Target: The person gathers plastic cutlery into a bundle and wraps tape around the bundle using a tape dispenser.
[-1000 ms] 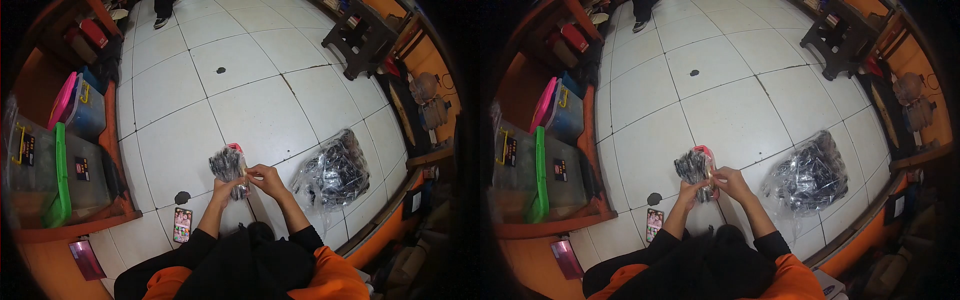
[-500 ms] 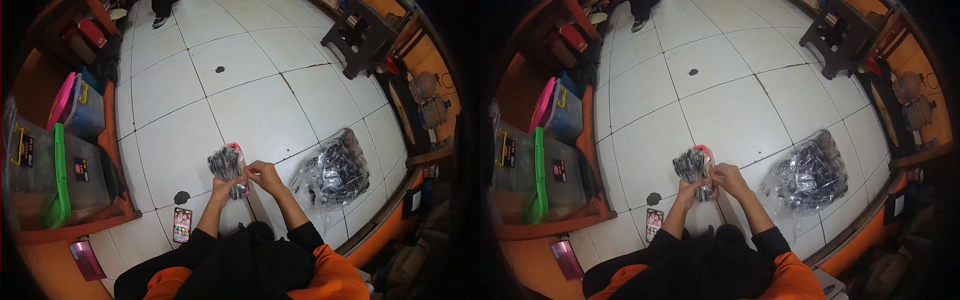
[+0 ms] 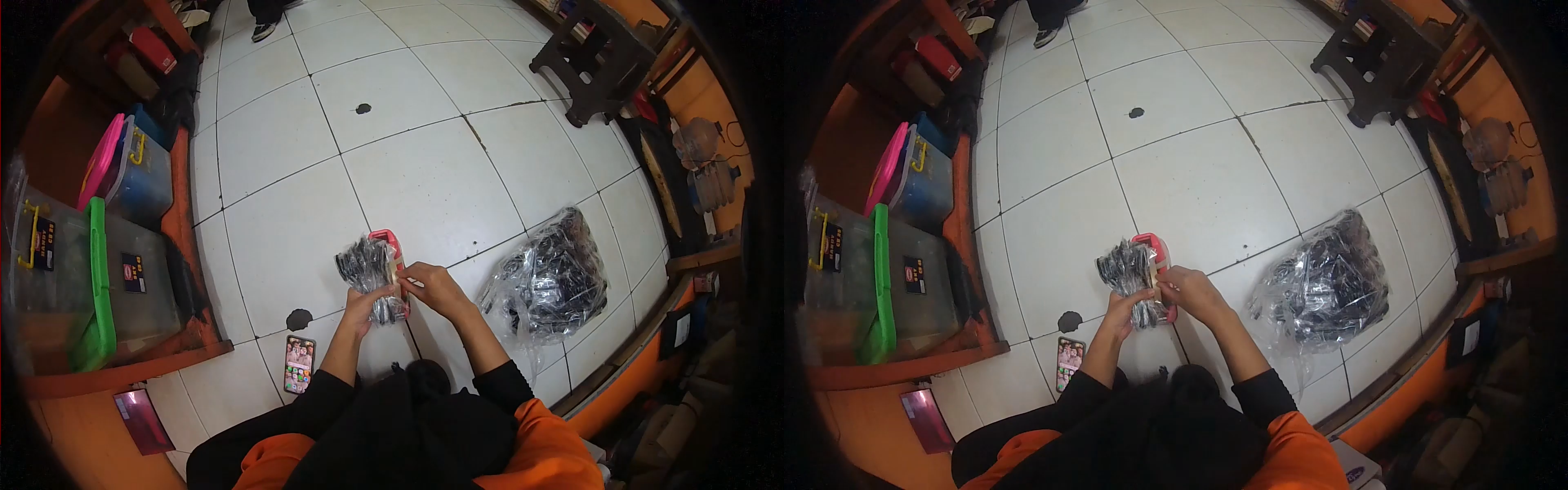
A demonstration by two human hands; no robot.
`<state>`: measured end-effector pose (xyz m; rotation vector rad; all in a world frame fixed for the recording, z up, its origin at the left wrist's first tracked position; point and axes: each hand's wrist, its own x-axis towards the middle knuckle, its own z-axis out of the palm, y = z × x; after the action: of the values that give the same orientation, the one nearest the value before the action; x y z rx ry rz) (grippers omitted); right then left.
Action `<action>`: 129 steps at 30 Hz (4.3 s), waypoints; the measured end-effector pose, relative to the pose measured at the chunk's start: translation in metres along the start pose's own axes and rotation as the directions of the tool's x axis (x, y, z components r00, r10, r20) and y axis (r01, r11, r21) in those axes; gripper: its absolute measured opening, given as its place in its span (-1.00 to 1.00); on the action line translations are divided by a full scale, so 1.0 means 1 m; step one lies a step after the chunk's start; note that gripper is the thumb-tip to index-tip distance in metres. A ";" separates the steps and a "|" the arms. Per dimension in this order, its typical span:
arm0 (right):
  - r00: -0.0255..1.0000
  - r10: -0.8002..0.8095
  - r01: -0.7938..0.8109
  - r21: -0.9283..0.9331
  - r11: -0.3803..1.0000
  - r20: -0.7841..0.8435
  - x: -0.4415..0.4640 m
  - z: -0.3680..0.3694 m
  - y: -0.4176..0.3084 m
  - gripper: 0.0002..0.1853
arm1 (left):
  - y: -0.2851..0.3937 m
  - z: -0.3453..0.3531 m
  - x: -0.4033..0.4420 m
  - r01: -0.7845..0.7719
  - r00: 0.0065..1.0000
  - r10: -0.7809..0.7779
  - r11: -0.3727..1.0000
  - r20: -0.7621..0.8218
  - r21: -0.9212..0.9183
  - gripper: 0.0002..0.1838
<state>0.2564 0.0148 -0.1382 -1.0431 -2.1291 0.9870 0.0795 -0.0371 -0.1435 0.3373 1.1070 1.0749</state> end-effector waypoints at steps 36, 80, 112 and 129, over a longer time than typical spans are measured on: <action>0.968 0.076 -0.057 0.084 0.995 -0.238 -0.025 0.019 -0.031 -0.71 | 0.007 0.009 -0.004 -0.063 0.997 0.066 0.995 -0.028 0.078 -0.60; 0.950 0.048 -0.044 0.022 0.999 -0.308 -0.038 0.033 -0.021 -0.82 | -0.007 -0.004 0.001 -0.062 0.998 0.066 0.982 -0.016 0.177 -0.63; 0.964 -0.019 -0.007 -0.096 0.995 -0.264 -0.032 0.021 -0.025 -0.76 | -0.001 0.002 -0.002 -0.078 0.997 0.081 0.985 -0.011 0.152 -0.68; 0.990 -0.135 0.111 -0.318 0.941 -0.052 -0.010 0.016 -0.021 -0.82 | -0.003 -0.005 0.004 -0.048 0.998 0.055 0.975 -0.024 0.219 -0.62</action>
<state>0.2413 -0.0079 -0.1319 -1.0583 -2.3078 0.5512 0.0768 -0.0370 -0.1505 0.5282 1.2524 1.0084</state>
